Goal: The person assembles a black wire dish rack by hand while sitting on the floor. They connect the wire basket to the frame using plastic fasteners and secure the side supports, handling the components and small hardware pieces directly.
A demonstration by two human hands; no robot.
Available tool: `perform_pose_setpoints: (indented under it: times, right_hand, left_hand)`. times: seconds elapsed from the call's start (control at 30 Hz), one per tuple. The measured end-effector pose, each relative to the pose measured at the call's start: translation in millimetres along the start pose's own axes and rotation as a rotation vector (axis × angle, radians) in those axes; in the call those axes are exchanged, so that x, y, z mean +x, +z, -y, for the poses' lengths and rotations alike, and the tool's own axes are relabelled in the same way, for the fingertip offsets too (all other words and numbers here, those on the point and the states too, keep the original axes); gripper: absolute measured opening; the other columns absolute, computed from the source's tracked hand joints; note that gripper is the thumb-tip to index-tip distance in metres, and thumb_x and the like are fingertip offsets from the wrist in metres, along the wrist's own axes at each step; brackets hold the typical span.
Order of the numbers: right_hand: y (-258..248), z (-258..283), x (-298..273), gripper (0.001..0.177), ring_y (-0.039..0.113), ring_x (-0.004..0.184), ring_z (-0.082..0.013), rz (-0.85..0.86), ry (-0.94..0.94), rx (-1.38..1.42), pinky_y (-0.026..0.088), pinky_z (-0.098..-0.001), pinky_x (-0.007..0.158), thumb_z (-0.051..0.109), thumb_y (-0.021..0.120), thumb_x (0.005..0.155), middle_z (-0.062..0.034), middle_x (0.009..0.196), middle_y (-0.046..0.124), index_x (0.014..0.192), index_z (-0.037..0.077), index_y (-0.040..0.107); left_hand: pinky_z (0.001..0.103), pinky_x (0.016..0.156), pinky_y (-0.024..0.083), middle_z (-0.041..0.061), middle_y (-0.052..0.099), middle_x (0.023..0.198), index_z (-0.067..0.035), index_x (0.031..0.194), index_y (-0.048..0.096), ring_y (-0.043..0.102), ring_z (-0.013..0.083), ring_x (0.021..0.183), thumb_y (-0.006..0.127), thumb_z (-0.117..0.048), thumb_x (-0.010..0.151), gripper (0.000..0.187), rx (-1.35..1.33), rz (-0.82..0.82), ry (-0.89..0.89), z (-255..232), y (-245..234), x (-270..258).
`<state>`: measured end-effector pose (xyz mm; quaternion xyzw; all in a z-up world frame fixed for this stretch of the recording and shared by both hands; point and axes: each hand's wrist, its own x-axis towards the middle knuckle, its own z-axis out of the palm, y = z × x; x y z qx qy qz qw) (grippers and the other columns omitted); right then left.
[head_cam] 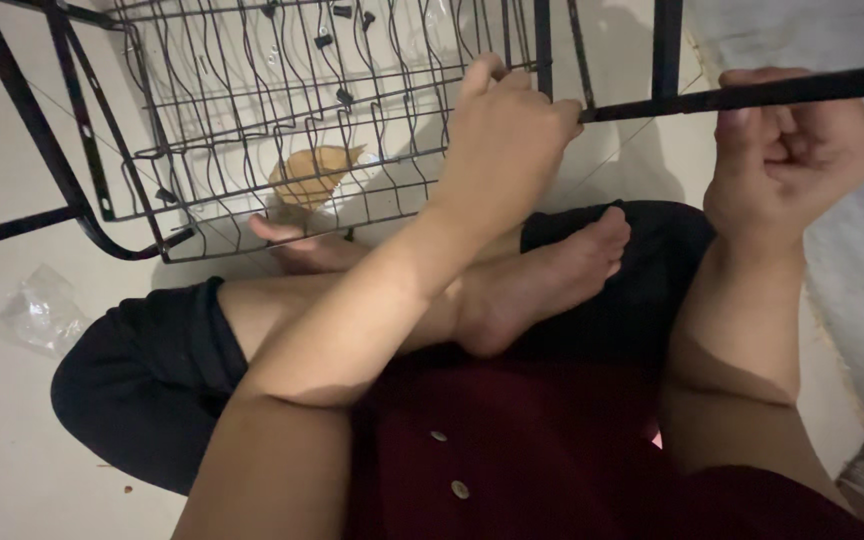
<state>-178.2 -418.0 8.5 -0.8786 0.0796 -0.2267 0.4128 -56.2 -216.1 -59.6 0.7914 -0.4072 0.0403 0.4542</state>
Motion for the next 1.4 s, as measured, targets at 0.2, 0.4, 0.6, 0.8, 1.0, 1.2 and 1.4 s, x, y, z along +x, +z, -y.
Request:
perform_pose_setpoints:
  times: [0.2,0.4,0.6,0.8,1.0,1.2,1.4]
  right_hand:
    - [11.2,5.8,-5.0,0.023,0.037,0.050,-0.0073,-0.108,-0.103,-0.182,0.022,-0.0231,0.051,0.010,0.072,0.114,-0.0033,0.067,0.049,0.110,-0.012,0.068]
    - [38.5,22.3,-16.7,0.026,0.044,0.050,-0.0103,-0.180,0.130,0.200,0.031,-0.0242,0.047,0.016,0.065,0.122,-0.0059,0.069,0.052,0.112,-0.007,0.059]
    - [48.4,36.9,-8.9,0.023,0.033,0.046,-0.0068,-0.217,0.137,0.247,0.026,-0.0236,0.043,0.014,0.063,0.118,-0.0016,0.062,0.043,0.105,-0.003,0.054]
    - [48.6,29.9,-9.9,0.020,0.032,0.046,-0.0068,-0.238,0.099,0.225,0.024,-0.0235,0.043,0.012,0.063,0.118,-0.0023,0.062,0.041,0.109,-0.003,0.053]
    - [35.8,29.6,-10.3,0.021,0.034,0.048,-0.0069,-0.159,0.114,0.216,0.024,-0.0247,0.045,0.009,0.063,0.117,-0.0016,0.063,0.041,0.103,-0.005,0.056]
    - [30.0,27.4,-12.8,0.023,0.042,0.055,-0.0087,-0.163,0.032,-0.093,0.029,-0.0238,0.051,0.007,0.066,0.120,-0.0037,0.070,0.050,0.099,0.000,0.059]
    - [25.6,21.2,-9.2,0.025,0.037,0.056,-0.0076,-0.107,-0.082,-0.299,0.024,-0.0218,0.053,0.010,0.073,0.117,-0.0029,0.073,0.052,0.100,-0.005,0.062]
  left_hand:
    - [0.045,0.086,0.045,0.009,0.069,0.066,-0.010,0.076,0.077,0.067,0.0279,0.080,0.070,-0.013,0.079,0.008,0.128,0.122,-0.017,14.1,17.9,-5.3]
    - [0.042,0.070,0.050,0.010,0.071,0.067,-0.011,0.066,0.074,0.069,0.0300,0.076,0.072,-0.011,0.071,0.006,0.262,0.322,-0.020,25.9,43.5,-11.2]
    - [0.041,0.070,0.050,0.007,0.070,0.066,-0.012,0.064,0.073,0.069,0.0281,0.075,0.072,-0.008,0.068,0.005,0.255,0.183,0.018,24.0,38.4,-16.6]
    - [0.041,0.070,0.049,0.007,0.068,0.061,-0.012,0.063,0.073,0.069,0.0275,0.073,0.073,-0.009,0.070,0.008,0.252,0.236,-0.030,20.3,33.9,-8.9]
    - [0.038,0.070,0.049,0.007,0.069,0.063,-0.013,0.064,0.073,0.070,0.0265,0.073,0.072,-0.007,0.067,0.007,0.345,0.330,-0.022,17.2,35.2,-8.9]
    - [0.040,0.077,0.048,0.007,0.070,0.064,-0.014,0.065,0.073,0.070,0.0270,0.074,0.073,-0.007,0.071,0.009,0.302,0.303,-0.039,13.9,23.9,-3.1]
    - [0.042,0.082,0.047,0.007,0.070,0.067,-0.013,0.066,0.074,0.068,0.0273,0.081,0.073,-0.009,0.069,0.006,0.278,0.207,-0.024,10.3,11.9,-0.4]
